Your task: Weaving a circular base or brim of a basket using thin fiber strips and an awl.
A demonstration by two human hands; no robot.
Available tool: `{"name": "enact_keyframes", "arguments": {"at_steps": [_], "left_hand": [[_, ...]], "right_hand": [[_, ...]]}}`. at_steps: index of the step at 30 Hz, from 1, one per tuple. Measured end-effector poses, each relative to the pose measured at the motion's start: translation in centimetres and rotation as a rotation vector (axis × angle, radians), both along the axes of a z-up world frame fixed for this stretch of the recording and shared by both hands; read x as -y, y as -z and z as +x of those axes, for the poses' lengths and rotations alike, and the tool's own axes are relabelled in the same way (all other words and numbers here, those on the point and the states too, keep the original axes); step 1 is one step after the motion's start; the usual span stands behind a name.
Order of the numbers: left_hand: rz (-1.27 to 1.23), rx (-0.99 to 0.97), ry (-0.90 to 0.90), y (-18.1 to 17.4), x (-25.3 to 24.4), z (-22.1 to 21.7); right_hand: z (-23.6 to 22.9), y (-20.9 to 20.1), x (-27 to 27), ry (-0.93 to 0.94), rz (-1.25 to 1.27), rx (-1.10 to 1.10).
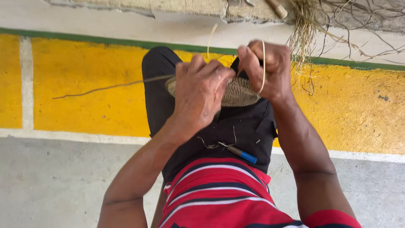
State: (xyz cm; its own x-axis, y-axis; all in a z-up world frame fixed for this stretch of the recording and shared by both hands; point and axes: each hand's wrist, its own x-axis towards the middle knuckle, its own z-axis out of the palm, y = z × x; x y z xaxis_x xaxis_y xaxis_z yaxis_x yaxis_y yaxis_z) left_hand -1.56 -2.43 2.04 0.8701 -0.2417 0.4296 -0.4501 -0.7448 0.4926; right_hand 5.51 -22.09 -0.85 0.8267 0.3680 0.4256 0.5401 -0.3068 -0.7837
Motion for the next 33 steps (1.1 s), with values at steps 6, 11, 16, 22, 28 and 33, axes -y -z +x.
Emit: {"name": "enact_keyframes", "arguments": {"at_steps": [6, 11, 16, 22, 28, 33], "left_hand": [[-0.023, -0.032, 0.035, -0.7, -0.3, -0.2], [-0.081, -0.066, 0.081, -0.4, -0.4, -0.5], [-0.096, -0.063, 0.075, 0.3, -0.8, -0.6], [-0.143, -0.048, 0.106, 0.1, -0.7, -0.3], [-0.169, -0.056, 0.079, 0.3, -1.1, 0.4], [-0.174, -0.055, 0.141, 0.0, -0.8, 0.3]], "right_hand": [[-0.6, -2.1, 1.7, -0.156, 0.047, -0.02], [2.2, 1.4, 2.6, -0.388, 0.027, -0.394], [3.2, 3.1, -0.3, -0.254, -0.099, -0.251], [11.1, 6.1, 0.4, 0.141, -0.238, -0.021], [1.9, -0.4, -0.9, -0.213, 0.005, -0.358], [1.6, -1.2, -1.8, -0.132, 0.096, -0.306]]}}
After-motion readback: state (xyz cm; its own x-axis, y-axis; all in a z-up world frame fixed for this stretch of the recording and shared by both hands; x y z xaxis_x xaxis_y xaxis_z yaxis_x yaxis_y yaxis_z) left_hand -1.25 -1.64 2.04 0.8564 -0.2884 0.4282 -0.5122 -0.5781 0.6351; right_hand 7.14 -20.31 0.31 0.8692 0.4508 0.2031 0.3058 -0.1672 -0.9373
